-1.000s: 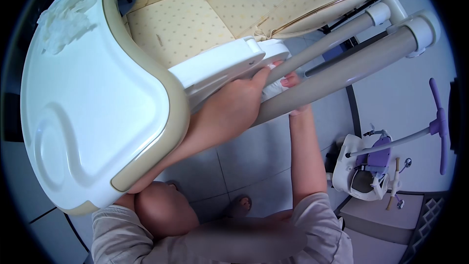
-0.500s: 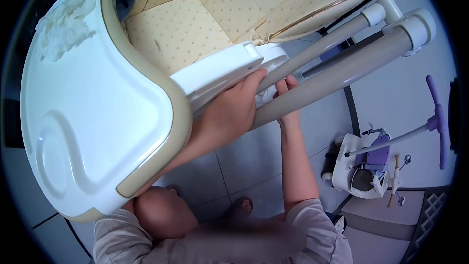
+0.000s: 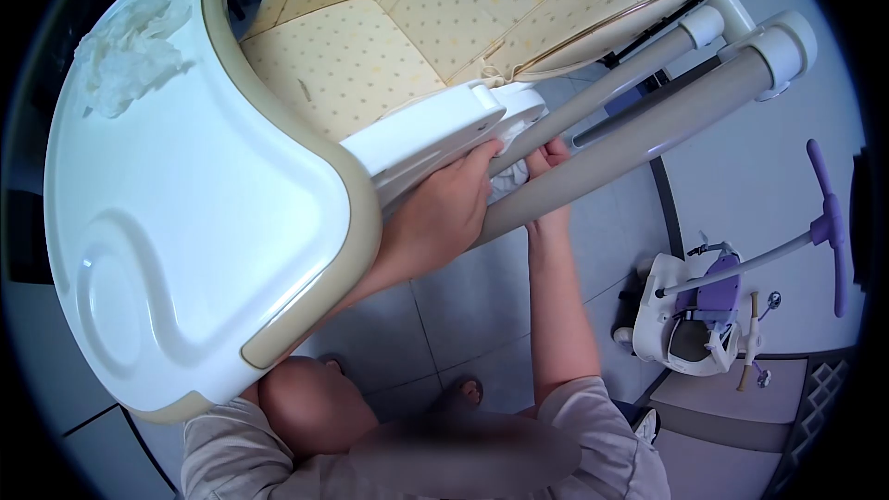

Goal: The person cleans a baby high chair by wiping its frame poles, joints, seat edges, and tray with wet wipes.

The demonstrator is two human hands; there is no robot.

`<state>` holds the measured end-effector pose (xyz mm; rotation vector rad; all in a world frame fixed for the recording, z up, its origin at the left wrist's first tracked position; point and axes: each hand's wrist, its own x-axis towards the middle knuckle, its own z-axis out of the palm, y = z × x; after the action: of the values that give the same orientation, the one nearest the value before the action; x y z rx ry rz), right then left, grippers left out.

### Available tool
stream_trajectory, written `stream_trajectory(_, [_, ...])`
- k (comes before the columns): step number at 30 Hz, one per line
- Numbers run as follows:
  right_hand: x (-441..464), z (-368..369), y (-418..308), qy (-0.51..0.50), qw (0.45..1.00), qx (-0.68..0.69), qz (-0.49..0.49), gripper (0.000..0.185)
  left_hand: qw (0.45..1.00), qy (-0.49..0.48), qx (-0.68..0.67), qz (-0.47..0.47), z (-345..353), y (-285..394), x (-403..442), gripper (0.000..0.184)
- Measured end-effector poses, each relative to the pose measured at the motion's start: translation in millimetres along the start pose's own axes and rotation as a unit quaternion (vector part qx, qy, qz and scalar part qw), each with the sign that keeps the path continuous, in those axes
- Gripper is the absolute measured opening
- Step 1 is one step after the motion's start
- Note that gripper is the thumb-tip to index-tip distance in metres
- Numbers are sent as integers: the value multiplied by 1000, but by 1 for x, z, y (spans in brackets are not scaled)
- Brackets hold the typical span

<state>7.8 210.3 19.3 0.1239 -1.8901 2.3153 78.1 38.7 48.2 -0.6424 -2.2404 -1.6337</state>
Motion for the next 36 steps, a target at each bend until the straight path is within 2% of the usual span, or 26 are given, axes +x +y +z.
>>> stream_trajectory(3, [-1, -1, 0, 9, 1000, -24, 7, 35, 999, 4, -50, -16, 2, 0, 1, 31])
stream_trajectory(6, [-5, -10, 6, 3, 972, -216, -95, 39, 999, 9, -30, -3, 2, 2, 4, 31])
stream_trajectory(7, [-10, -9, 8, 1, 977, -172, -127, 38, 1000, 11, -12, 5, 2, 4, 4, 31])
stream_trajectory(9, [-19, -2, 12, -5, 978, -83, -192, 35, 997, 24, -69, -24, 4, 7, 3, 34])
stream_trajectory(16, [-22, -7, 18, -6, 975, -112, -194, 23, 994, -18, -97, -37, 3, 8, -12, 52])
stream_trajectory(19, [-23, -7, 16, 2, 971, -140, -196, 18, 987, 18, -147, -68, 5, 17, -22, 57])
stream_trajectory(22, [-24, -6, 17, 5, 966, -153, -209, 15, 960, 20, -238, -142, 5, 22, -20, 61])
stream_trajectory(25, [-22, -5, 22, -3, 959, -152, -240, 15, 969, 12, -218, -119, 10, 11, -15, 64])
stream_trajectory(28, [-24, -4, 23, -6, 952, -170, -255, 25, 890, -4, -343, -301, 6, 13, -15, 61])
stream_trajectory(30, [-26, -3, 21, -7, 930, -216, -297, 34, 909, 2, -334, -249, 5, 13, -16, 56])
stream_trajectory(33, [-31, -4, 11, -37, 938, -258, -230, 58, 947, 8, -277, -161, -1, 14, -24, 52])
stream_trajectory(34, [-29, -10, 15, -34, 919, -301, -252, 57, 959, 11, -251, -129, -4, 15, -27, 51])
stream_trajectory(36, [-22, -21, 22, -23, 874, -383, -297, 54, 970, -11, -203, -136, -15, 20, -37, 49])
